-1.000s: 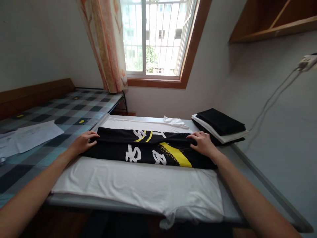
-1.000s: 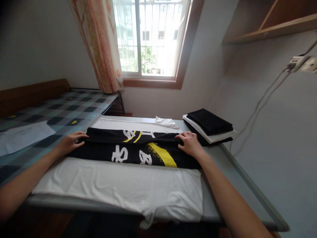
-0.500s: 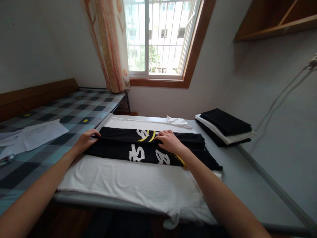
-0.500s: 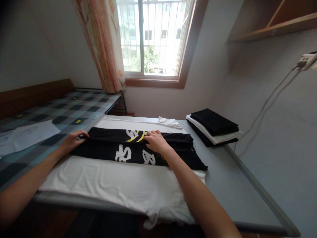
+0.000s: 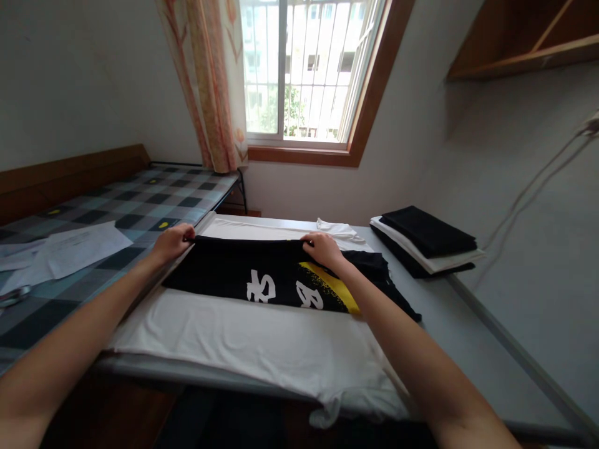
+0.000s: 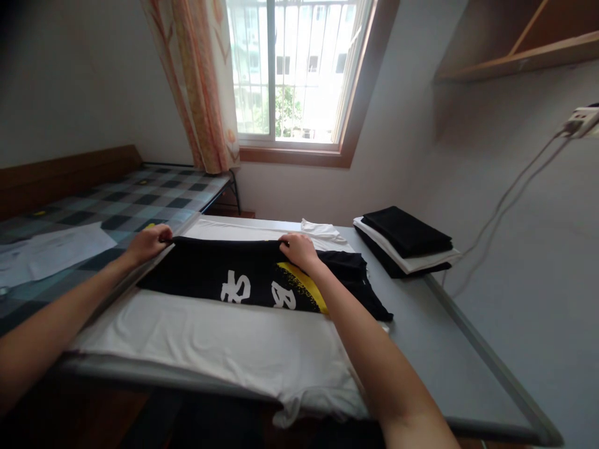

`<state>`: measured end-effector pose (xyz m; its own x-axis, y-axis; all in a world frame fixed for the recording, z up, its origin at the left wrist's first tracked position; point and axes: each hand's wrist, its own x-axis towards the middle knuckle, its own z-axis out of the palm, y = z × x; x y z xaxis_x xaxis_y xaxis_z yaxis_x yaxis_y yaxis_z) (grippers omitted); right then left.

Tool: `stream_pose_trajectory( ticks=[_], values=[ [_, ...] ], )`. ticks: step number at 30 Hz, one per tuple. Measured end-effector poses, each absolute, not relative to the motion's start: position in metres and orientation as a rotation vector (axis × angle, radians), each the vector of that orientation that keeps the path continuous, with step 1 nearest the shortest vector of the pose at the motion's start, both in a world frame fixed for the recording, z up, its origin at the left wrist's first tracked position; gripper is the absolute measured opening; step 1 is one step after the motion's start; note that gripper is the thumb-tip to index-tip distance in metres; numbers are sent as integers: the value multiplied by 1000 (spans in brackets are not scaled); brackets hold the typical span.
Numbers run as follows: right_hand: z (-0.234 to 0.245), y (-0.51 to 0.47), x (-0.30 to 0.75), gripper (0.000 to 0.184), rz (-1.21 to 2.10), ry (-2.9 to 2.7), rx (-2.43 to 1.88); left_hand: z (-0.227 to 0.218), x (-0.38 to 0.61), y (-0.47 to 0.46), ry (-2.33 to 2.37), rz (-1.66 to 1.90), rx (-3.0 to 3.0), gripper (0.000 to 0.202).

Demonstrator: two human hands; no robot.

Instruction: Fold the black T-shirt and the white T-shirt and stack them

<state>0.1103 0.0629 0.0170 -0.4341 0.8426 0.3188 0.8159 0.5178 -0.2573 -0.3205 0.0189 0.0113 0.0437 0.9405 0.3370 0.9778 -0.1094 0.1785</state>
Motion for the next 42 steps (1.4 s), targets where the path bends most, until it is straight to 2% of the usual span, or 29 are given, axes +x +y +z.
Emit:
stream_pose_trajectory(
  ticks=[4, 9, 13, 17, 24, 30, 35, 38, 42],
  values=[
    [22, 57, 113, 28, -71, -2278, -1247, 19, -314, 18, -1867, -502, -2161, 8],
    [-6, 24, 124, 25, -298, -2610, -925, -1, -315, -9, -1636, -162, -2521, 19],
    [-17, 21, 126, 26, -314, -2632, -920, -4, -320, -15, -1659, -204, -2619, 28],
    [-12, 29, 122, 17, -353, -2608, -903, -3, -326, -12, -1637, -144, -2675, 19],
    [-23, 26, 126, 20, -340, -2587, -755, -22, -338, -18, -1701, -267, -2562, 17],
    [-31, 24, 129, 24, -400, -2509, -814, -20, -332, -28, -1675, -256, -2483, 21],
    [-23, 24, 139, 29, -215, -2547, -814, -13, -321, -34, -1876, -183, -2464, 22],
    [-14, 29, 171, 35, 13, -2488, -934, -8, -308, -37, -1961, -70, -2466, 32],
    [-9, 37, 237, 17, 219, -2310, -1201, -2, -268, -38, -1896, -21, -2539, 37]
  ],
)
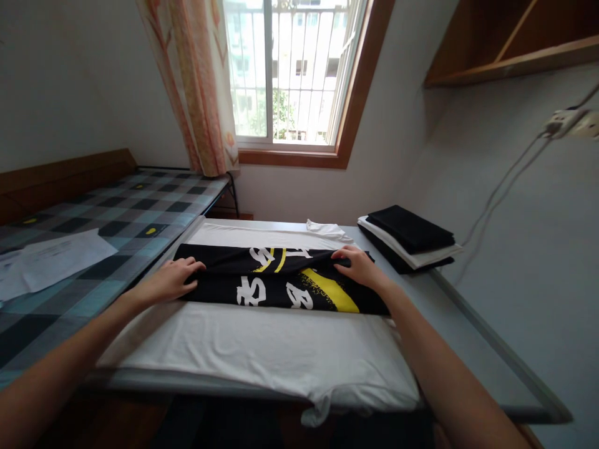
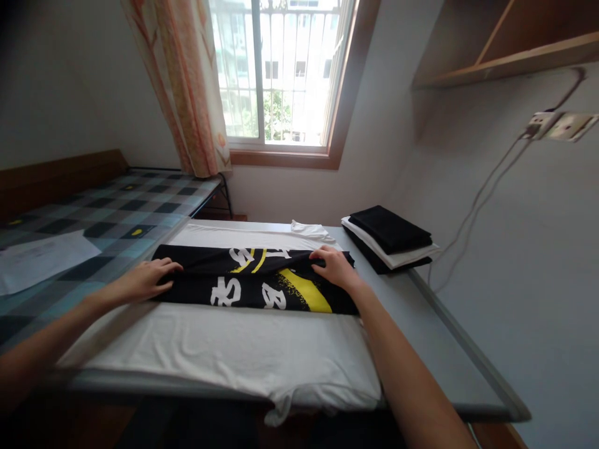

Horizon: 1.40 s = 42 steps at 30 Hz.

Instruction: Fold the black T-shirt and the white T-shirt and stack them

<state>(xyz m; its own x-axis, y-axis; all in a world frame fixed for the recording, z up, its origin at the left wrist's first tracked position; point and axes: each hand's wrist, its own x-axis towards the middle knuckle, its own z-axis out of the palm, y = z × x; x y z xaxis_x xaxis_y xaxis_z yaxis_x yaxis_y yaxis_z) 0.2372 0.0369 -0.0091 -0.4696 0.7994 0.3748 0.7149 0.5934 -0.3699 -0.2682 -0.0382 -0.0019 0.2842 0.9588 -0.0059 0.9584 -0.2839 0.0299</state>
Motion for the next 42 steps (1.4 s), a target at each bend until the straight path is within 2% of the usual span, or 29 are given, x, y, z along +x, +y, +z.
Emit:
stream_pose_trajectory(
  ticks=[3, 7, 12, 16, 19, 25, 34, 40, 42],
  values=[
    [-16, 36, 278, 18, 242, -2249, -1371, 2, -222, -34, 1691, 91, 2603, 33],
    [-29, 31, 298, 25, 81, -2194, -1515, 2, -154, -21, 1488, 218, 2795, 28],
    [-36, 30, 293, 26, -76, -2169, -1558, -5, -86, -1, 1215, 440, 2968, 38],
    [-35, 31, 292, 21, -173, -2112, -1549, -6, -57, 9, 1096, 414, 3105, 47],
    [-33, 31, 296, 21, -195, -1996, -1524, -6, -49, 15, 1095, 388, 3169, 44],
    [-34, 33, 304, 24, -35, -1959, -1461, -20, -48, 20, 1167, 601, 3151, 19],
    [-11, 23, 300, 23, 28, -1761, -1384, -13, -45, 16, 1373, 1113, 2799, 24],
    [-13, 21, 321, 18, 543, -2005, -1455, -20, -42, 8, 990, 663, 3167, 16],
    [-15, 21, 324, 19, 611, -2026, -1491, -26, -41, 6, 984, 632, 3208, 14]
  ],
)
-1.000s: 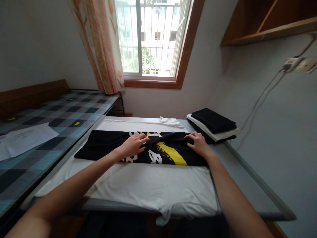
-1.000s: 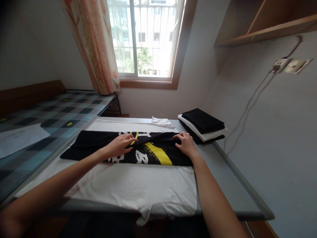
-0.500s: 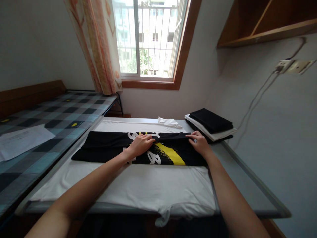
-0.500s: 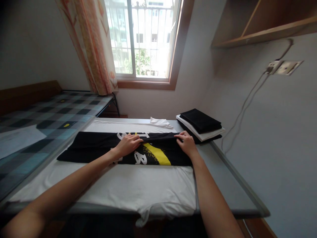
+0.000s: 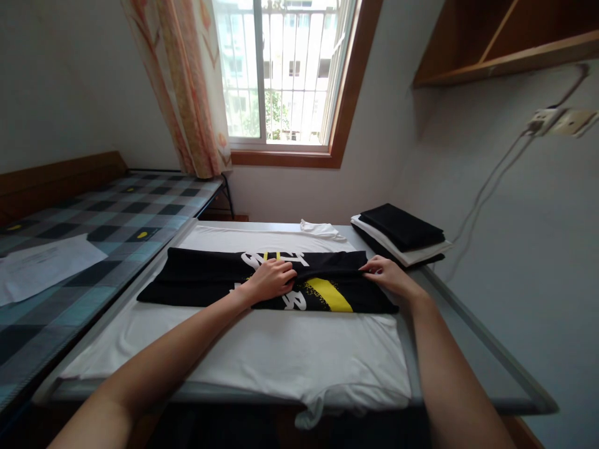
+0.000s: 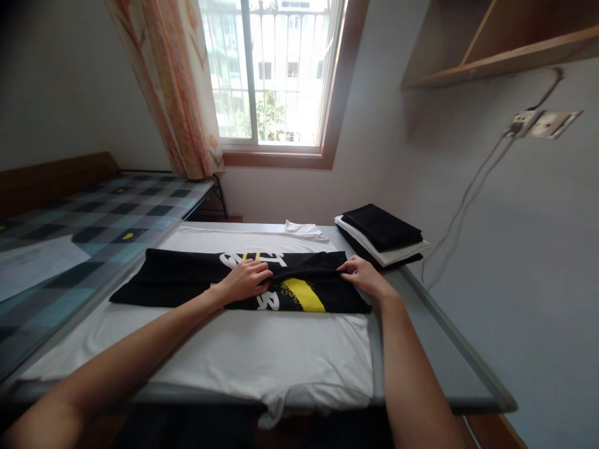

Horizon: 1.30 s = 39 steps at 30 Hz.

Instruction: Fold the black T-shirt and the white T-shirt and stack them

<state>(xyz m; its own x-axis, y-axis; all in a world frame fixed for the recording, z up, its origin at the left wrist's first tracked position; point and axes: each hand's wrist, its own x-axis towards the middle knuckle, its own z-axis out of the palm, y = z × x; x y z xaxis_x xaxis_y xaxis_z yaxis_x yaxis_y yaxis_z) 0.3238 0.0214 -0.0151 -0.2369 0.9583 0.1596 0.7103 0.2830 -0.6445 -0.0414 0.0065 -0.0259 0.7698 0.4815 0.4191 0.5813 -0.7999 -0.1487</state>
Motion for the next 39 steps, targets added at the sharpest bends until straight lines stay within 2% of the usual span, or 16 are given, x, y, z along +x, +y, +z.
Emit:
stream_pose_trajectory(
  ticks=[6, 10, 13, 16, 20, 23, 32, 36, 39],
  values=[
    [-8, 19, 327, 25, 607, -2004, -1479, -30, -39, 7, -853, -661, -2620, 24],
    [-4, 16, 325, 26, 678, -2061, -1563, -33, -37, 6, -792, -581, -2673, 26],
    [-4, 14, 323, 33, 691, -2088, -1582, -32, -35, 4, -781, -535, -2739, 26],
    [-6, 16, 322, 42, 564, -2060, -1594, -22, -40, 4, -881, -563, -2835, 31],
    [-16, 25, 319, 38, 263, -1802, -1713, -4, -65, 13, -1240, -597, -2797, 31],
    [-25, 31, 315, 44, 182, -1680, -1819, 2, -105, 23, -1580, -654, -2536, 31],
    [-38, 42, 312, 56, 341, -1588, -1894, 3, -277, 27, -2438, -729, -1604, 45],
    [-45, 47, 311, 60, 412, -1584, -1738, 0, -320, 28, -2686, -708, -1547, 40],
    [-49, 52, 308, 54, 478, -1594, -1619, -3, -329, 31, -2750, -883, -1675, 39]
  ],
)
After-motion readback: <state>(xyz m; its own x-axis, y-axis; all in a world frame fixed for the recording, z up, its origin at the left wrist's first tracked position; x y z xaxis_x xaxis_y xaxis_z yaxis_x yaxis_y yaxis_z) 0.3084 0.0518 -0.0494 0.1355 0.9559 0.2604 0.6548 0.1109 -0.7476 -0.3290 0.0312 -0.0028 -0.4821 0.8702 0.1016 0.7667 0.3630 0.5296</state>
